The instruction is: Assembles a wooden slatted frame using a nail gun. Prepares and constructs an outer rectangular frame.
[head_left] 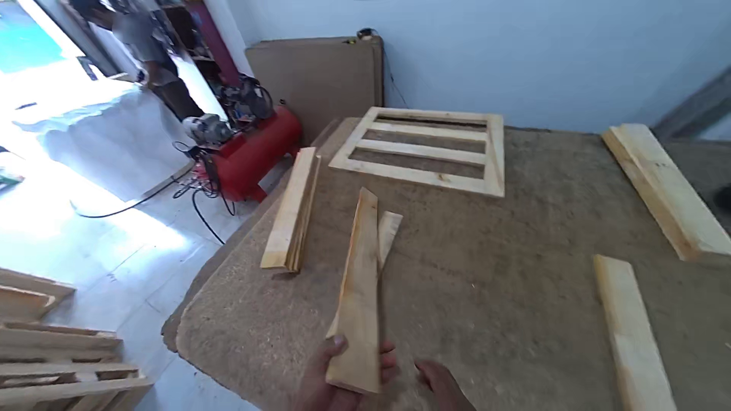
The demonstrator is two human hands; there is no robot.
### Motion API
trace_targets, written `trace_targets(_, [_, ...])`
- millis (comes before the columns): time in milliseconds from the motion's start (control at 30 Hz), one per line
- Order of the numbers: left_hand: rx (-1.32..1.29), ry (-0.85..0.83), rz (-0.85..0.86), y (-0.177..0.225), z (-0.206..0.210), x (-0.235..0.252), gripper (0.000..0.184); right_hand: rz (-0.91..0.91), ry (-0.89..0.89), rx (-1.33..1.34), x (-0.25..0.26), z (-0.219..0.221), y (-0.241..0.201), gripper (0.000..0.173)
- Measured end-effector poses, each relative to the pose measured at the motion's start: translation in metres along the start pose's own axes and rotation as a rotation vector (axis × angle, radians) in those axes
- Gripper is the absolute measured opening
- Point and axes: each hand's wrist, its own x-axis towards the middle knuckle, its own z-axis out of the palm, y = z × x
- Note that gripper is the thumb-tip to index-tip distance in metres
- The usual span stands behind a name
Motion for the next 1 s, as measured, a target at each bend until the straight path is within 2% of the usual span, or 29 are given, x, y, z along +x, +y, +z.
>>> trace_targets(33, [0.016,-0.053,0.012,-0.025,0.012,-0.005,0.063,-0.041,0.032,0.039,-0.005,-0.004,-0.007,0.080])
trace_targets(100, [0.123,-0.019,0.057,-0.057,0.038,-0.009,0.049,-0.073,0.094,0.103,-0.024,-0.016,-0.016,0.090])
trace_targets(167, [0.120,-0.034,0.057,-0.074,0.063,-0.011,0.049,-0.067,0.114,0.176,-0.051,-0.032,-0.021,0.096])
trace_targets(233, [0.142,-0.151,0.055,-0.084,0.086,-0.012,0.047,-0.123,0.185,0.165,-0.071,-0.051,-0.030,0.098])
trace_targets(333, [0.180,-0.147,0.057,-0.094,0.131,-0.018,0.043,-0.208,0.342,-0.054,-0.084,-0.080,-0.042,0.079])
trace_targets(400, [0.206,-0.109,0.051,-0.098,0.157,-0.022,0.046,-0.255,0.408,-0.165,-0.087,-0.100,-0.049,0.066])
trace_targets(467, [0.250,-0.142,0.064,-0.100,0.174,-0.019,0.048,-0.303,0.441,-0.207,-0.086,-0.118,-0.055,0.057])
trace_targets(533, [0.276,-0.183,0.080,-0.102,0.182,-0.014,0.048,-0.296,0.438,-0.203,-0.084,-0.128,-0.059,0.052])
trace_targets(633, [0.267,-0.232,0.099,-0.104,0.186,-0.006,0.046,-0.270,0.420,-0.160,-0.081,-0.134,-0.061,0.053])
trace_targets(900, [0.221,-0.244,0.079,-0.108,0.188,-0.013,0.047,-0.241,0.396,-0.045,-0.083,-0.134,-0.061,0.070])
trace_targets(967, [0.233,-0.259,0.009,-0.107,0.184,-0.010,0.056,-0.161,0.399,0.098,-0.079,-0.136,-0.066,0.069])
trace_targets(1000, [0.251,-0.250,-0.052,-0.104,0.176,-0.004,0.069,-0.085,0.380,0.173,-0.077,-0.138,-0.069,0.063])
